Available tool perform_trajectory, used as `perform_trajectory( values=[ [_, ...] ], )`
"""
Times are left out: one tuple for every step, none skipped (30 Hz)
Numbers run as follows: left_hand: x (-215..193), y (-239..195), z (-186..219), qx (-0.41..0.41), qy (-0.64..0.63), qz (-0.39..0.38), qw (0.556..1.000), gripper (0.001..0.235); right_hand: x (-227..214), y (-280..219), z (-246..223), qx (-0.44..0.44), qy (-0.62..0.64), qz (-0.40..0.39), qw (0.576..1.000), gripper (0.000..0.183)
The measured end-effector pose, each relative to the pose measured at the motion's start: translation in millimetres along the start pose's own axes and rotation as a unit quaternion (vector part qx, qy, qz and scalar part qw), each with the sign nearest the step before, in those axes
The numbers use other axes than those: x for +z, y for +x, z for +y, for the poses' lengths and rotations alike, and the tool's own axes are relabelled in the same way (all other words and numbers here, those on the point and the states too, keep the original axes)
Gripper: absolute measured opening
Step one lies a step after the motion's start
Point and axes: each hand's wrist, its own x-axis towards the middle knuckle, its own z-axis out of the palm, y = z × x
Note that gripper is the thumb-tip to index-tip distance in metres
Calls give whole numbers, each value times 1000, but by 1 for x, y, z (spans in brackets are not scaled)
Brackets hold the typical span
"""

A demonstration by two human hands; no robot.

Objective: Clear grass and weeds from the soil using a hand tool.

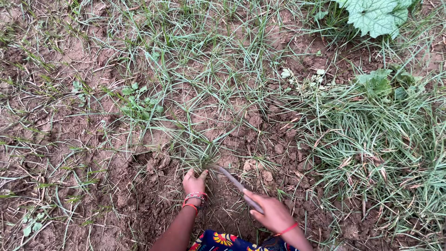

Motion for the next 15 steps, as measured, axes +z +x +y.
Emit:
perform_trajectory(
  values=[
    [-1,0,2,0,-1,0,1000,59,6,1,1,0,-1,1,1000,73],
    [-2,0,4,67,96,25,993,59,13,1,2,-27,9,27,999,75],
    [-3,2,6,134,192,48,971,60,19,2,2,-54,18,54,997,76],
    [-6,-4,36,136,191,48,971,60,14,-2,1,-54,18,56,997,76],
    [-9,-10,66,22,138,8,990,51,9,-7,-1,-34,22,20,999,75],
    [-13,-16,95,-91,82,-33,992,43,5,-11,-3,-15,25,-17,999,75],
    [-15,-19,97,-91,83,-33,992,43,7,-19,4,-14,26,-17,999,75],
    [-16,-22,99,-121,186,-51,974,46,9,-25,11,8,46,-52,998,75],
    [-14,-22,102,-148,286,-67,944,50,9,-31,19,29,64,-84,994,75],
    [-18,-17,84,-147,285,-68,945,50,5,-36,34,29,64,-82,994,75],
    [-26,-16,64,-57,185,-36,980,37,5,-45,48,-24,77,-74,994,75],
    [-34,-15,43,33,81,-2,996,25,5,-53,62,-77,91,-67,991,75],
    [-40,-11,44,32,82,-4,996,25,-5,-58,49,-75,93,-68,991,75],
    [-47,-7,46,-36,14,-60,997,21,-16,-62,35,17,85,-67,994,73],
    [-52,0,48,-103,-56,-114,987,18,-28,-65,21,107,76,-66,989,71]
  ],
)
